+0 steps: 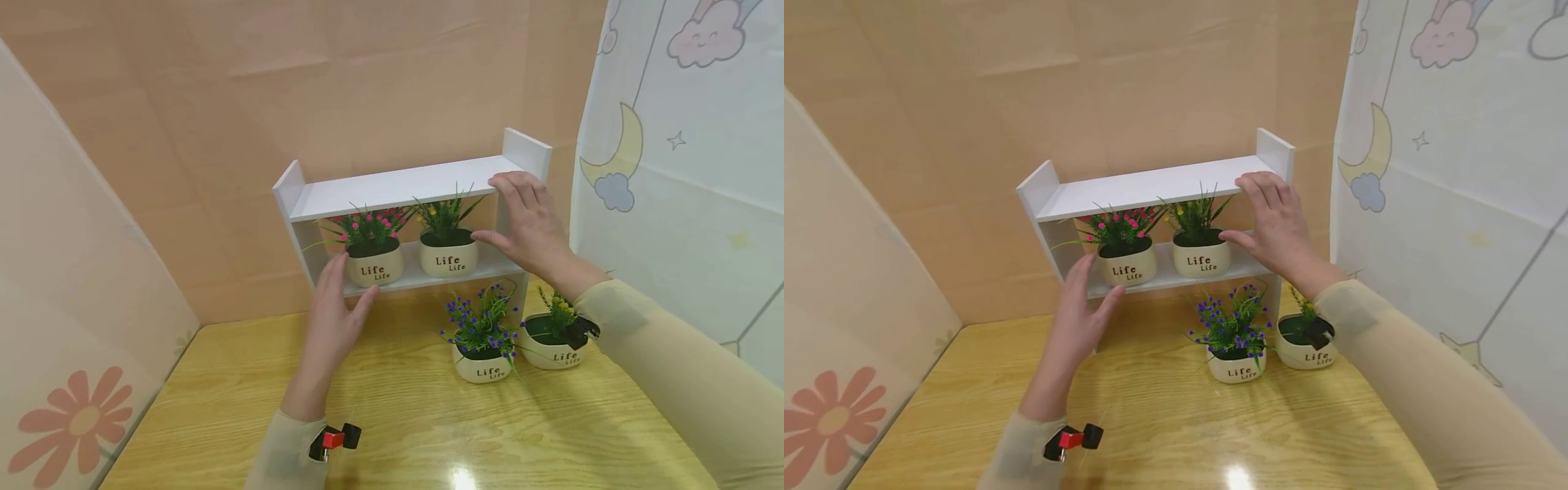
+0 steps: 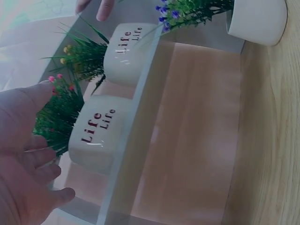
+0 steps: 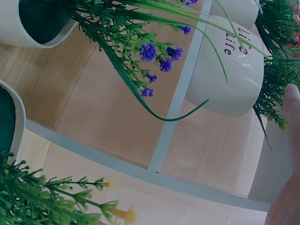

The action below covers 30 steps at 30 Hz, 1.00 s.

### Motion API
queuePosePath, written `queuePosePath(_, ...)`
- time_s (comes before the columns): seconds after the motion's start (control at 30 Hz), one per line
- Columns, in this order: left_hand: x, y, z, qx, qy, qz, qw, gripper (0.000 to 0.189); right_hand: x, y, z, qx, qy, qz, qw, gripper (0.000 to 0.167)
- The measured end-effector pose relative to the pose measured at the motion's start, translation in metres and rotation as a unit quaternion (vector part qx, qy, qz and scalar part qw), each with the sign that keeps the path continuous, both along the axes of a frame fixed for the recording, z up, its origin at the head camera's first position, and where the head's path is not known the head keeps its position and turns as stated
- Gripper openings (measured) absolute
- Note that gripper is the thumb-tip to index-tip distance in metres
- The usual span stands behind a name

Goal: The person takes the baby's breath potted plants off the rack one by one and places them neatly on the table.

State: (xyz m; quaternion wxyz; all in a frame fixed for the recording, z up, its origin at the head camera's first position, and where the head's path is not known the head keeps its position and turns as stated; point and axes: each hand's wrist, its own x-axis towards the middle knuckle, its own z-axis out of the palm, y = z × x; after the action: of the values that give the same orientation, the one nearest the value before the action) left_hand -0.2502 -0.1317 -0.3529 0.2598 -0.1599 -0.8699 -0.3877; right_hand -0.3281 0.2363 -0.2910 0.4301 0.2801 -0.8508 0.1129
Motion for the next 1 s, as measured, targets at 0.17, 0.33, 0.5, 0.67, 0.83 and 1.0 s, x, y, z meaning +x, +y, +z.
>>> queuePosePath(0.17, -0.013, 0.001, 0.000, 0.006, -0.017, 0.000, 0.9998, 0.088, 0.000, 0.001, -0.001, -0.005, -0.002, -0.001, 1.0000, 0.103)
queuePosePath(0.33, -0.028, 0.000, -0.001, 0.019, -0.036, -0.015, 0.9990, 0.090, 0.001, 0.001, -0.002, -0.009, -0.003, -0.001, 1.0000, 0.102)
queuePosePath(0.5, -0.042, 0.000, 0.001, 0.033, -0.059, -0.021, 0.9975, 0.092, 0.000, 0.001, -0.002, -0.011, -0.006, -0.002, 0.9999, 0.102)
queuePosePath(0.67, -0.053, 0.001, 0.006, 0.052, -0.081, -0.026, 0.9950, 0.097, -0.001, 0.000, -0.001, -0.011, -0.005, -0.004, 0.9999, 0.102)
queuePosePath(0.83, -0.062, 0.002, 0.010, 0.077, -0.094, -0.035, 0.9920, 0.096, 0.000, 0.000, -0.002, -0.010, 0.001, -0.004, 0.9999, 0.102)
queuePosePath(1.0, -0.069, 0.003, 0.009, 0.082, -0.099, -0.039, 0.9909, 0.092, -0.001, 0.000, -0.002, -0.010, 0.003, -0.003, 0.9999, 0.102)
